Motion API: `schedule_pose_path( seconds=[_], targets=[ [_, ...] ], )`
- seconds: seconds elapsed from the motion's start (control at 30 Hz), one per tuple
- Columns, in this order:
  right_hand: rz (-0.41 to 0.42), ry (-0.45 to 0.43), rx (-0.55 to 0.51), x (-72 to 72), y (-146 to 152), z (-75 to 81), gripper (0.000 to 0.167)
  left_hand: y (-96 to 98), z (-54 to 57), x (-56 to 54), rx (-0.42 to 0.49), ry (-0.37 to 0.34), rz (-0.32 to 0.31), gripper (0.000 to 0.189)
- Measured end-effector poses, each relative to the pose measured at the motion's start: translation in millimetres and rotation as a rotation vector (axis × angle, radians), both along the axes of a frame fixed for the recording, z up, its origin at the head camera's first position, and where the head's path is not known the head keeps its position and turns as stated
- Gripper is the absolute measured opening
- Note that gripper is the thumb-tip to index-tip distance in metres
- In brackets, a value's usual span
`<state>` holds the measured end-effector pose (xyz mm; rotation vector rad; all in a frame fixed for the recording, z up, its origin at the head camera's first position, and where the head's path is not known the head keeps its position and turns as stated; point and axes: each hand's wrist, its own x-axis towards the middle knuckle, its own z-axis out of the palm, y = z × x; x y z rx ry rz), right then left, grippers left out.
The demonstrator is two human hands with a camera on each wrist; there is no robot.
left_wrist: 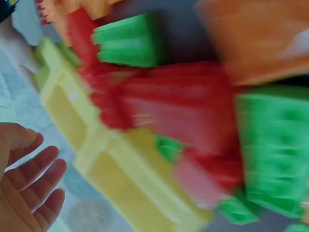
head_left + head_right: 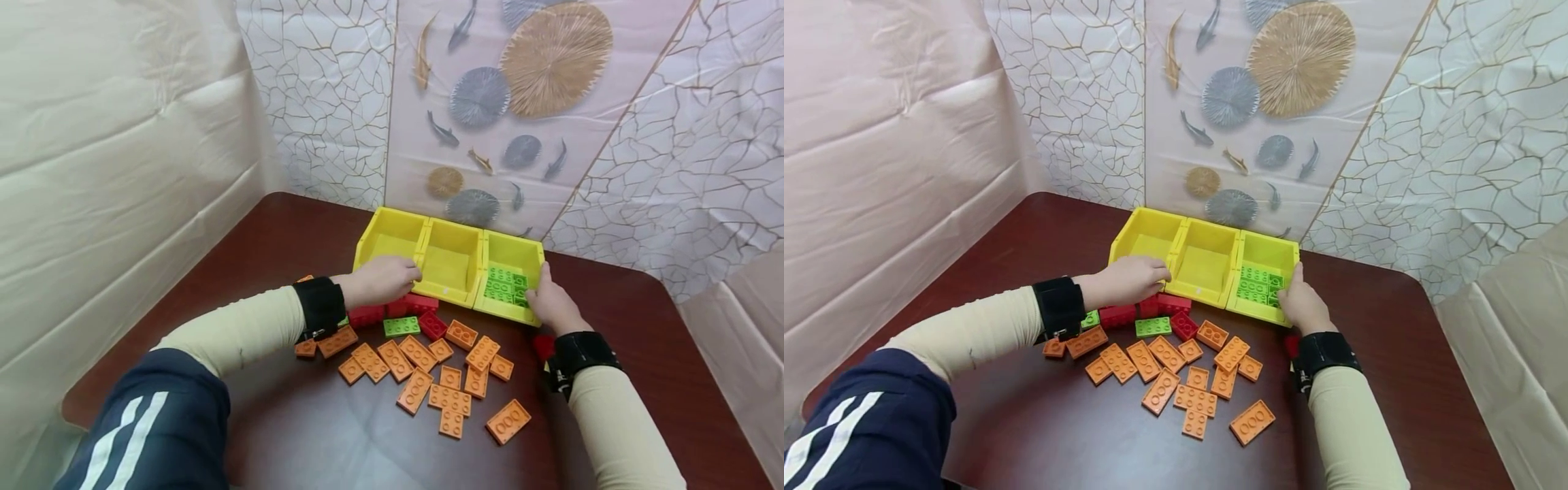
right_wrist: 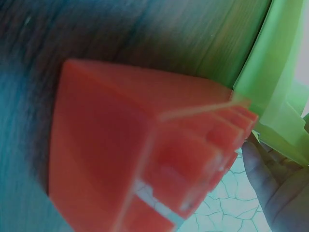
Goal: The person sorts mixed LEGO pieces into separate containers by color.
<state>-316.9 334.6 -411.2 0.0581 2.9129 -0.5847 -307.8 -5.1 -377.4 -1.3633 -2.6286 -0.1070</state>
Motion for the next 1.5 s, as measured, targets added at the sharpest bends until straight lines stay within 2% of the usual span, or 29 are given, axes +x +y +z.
schedule_pose_path(
  seconds=[0.1, 0.23, 0.37, 0.53, 0.73, 0.83, 0.97, 1.07, 1.2, 1.33, 1.5],
  targets=[
    [0.000, 0.004, 0.004, 1.1, 7, 1.1, 0.076, -5.4, -11.0, 7.2, -0.048, 0.023, -0.020, 0.012],
    [0.000, 0.000, -0.009, 1.8, 10, 1.4, 0.076, -2.1, -24.5, 22.6, -0.146, 0.033, -0.053, 0.011],
    [0.004, 0.004, -0.017, 1.8, 6, 1.7, 0.076, -1.5, -38.4, 33.3, -0.245, 0.071, -0.008, 0.015],
    [-0.006, 0.001, -0.020, 0.9, 1, 0.8, 0.075, -5.8, -42.2, 41.3, -0.284, 0.082, 0.030, 0.016],
    [-0.012, 0.000, -0.017, -2.2, 4, 1.3, 0.075, -4.8, -34.9, 43.7, -0.236, 0.035, 0.040, 0.011],
    [-0.015, -0.001, -0.017, -1.6, 4, 2.7, 0.075, -5.3, -29.4, 42.9, -0.195, 0.012, 0.037, 0.016],
    [-0.014, -0.004, -0.021, -1.8, 3, 2.0, 0.075, -3.5, -17.1, 38.6, -0.177, 0.008, 0.051, 0.026],
    [-0.010, -0.005, -0.021, -2.1, 2, 1.2, 0.075, 6.4, -5.2, 32.3, -0.168, 0.015, 0.050, 0.028],
    [-0.011, -0.005, -0.019, -3.4, 2, -1.3, 0.075, 33.7, 12.0, 23.6, -0.114, 0.020, -0.001, 0.027],
    [-0.017, -0.006, -0.027, -4.9, 3, -3.1, 0.075, 72.3, 24.5, 15.6, -0.075, 0.043, -0.077, 0.025],
    [-0.028, 0.015, -0.009, -4.0, 6, -1.6, 0.074, 125.1, 26.8, 1.5, -0.085, 0.112, -0.108, 0.028]
  ],
)
